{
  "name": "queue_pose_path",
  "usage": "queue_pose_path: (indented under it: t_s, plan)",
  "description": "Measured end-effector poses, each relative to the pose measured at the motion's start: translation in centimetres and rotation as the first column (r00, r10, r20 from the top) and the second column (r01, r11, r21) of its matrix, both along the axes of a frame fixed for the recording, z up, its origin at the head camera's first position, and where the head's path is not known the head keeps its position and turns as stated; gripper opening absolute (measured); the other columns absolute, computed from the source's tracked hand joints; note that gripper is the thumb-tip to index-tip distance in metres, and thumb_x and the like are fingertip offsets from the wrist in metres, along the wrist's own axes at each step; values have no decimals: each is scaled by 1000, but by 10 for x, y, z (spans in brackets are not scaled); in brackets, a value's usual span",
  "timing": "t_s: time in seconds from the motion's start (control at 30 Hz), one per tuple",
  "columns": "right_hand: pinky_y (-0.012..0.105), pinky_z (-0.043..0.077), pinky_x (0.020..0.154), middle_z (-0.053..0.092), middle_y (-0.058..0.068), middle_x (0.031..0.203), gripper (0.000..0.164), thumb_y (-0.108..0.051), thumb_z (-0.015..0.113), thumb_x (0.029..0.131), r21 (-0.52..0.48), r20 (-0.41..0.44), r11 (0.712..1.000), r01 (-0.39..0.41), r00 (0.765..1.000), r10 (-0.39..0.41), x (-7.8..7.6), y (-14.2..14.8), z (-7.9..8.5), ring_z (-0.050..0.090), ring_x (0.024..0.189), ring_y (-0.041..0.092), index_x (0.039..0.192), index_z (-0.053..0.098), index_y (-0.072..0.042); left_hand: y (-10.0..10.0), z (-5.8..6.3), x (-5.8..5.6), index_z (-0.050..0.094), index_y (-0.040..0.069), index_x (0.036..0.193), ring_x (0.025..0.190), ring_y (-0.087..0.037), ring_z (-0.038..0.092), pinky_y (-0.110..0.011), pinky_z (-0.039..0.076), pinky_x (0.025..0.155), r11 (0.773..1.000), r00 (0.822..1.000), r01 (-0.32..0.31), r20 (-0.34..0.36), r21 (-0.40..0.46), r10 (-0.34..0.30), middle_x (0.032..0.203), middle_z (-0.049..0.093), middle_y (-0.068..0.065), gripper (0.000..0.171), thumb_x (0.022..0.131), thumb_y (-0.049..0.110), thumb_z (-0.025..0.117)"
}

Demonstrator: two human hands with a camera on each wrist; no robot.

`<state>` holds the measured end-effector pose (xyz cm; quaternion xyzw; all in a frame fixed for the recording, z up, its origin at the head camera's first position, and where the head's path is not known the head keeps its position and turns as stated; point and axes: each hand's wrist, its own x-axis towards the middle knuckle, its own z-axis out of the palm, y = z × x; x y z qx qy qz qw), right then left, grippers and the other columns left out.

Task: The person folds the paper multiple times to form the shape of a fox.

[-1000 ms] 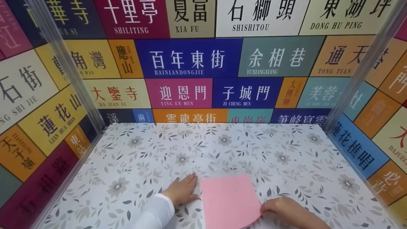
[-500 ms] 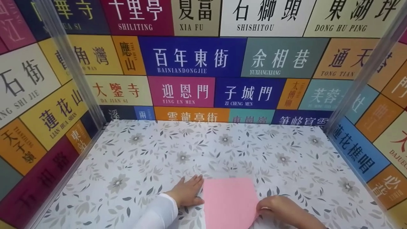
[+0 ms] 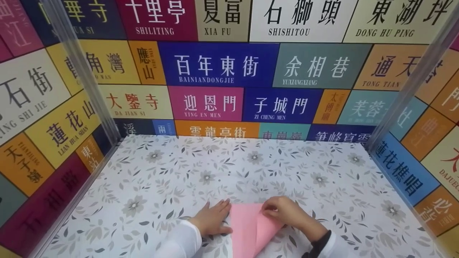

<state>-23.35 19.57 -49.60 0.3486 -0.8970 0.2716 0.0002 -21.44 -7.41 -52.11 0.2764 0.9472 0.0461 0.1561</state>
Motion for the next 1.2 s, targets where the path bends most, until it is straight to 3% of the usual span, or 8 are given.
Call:
queue_pose_path:
  t_s: [0.2, 0.53, 0.87, 1.1, 1.2]
  plan:
    - [25, 48, 68, 64, -7, 78, 4, -17, 66, 79, -59, 41, 995, 80, 996, -78, -17, -34, -16, 58, 73, 8, 82, 68, -16, -1, -3, 0, 25, 11, 140, 134, -19, 20, -53, 20, 104, 1000, 999, -10, -31, -22, 10, 147, 19, -3, 85, 78, 65, 45]
    - [29, 47, 75, 63, -4, 85, 11, -16, 63, 81, -34, 73, 997, 68, 995, -66, -29, -78, -38, 57, 80, 12, 91, 68, -15, 0, -2, 1, 27, 12, 140, 134, -19, 21, -53, 23, 103, 999, 999, -20, -49, -26, 19, 147, 20, -3, 84, 78, 65, 45]
    - [27, 47, 66, 60, -3, 76, 15, -12, 63, 80, -78, 137, 991, 107, 986, -95, -35, -89, -45, 57, 72, 11, 93, 56, -13, 2, -9, 3, 30, 11, 139, 132, -17, 25, -51, 29, 100, 999, 992, -9, -129, -36, 4, 146, 23, -3, 85, 78, 68, 42]
    - [29, 48, 66, 60, 0, 76, 21, -11, 65, 77, -31, 106, 995, 98, 990, -94, -38, -92, -46, 57, 71, 15, 94, 53, -12, 1, -6, 6, 27, 6, 139, 133, -20, 23, -51, 28, 101, 998, 992, -27, -123, -48, 21, 146, 22, -8, 87, 79, 67, 42]
    - [30, 48, 65, 60, 2, 77, 21, -10, 65, 76, -20, 87, 996, 90, 992, -88, -38, -95, -46, 57, 71, 16, 93, 53, -11, 1, -2, 9, 27, 5, 139, 133, -20, 22, -51, 27, 101, 999, 993, -52, -106, -12, 50, 146, 23, -9, 79, 84, 59, 42]
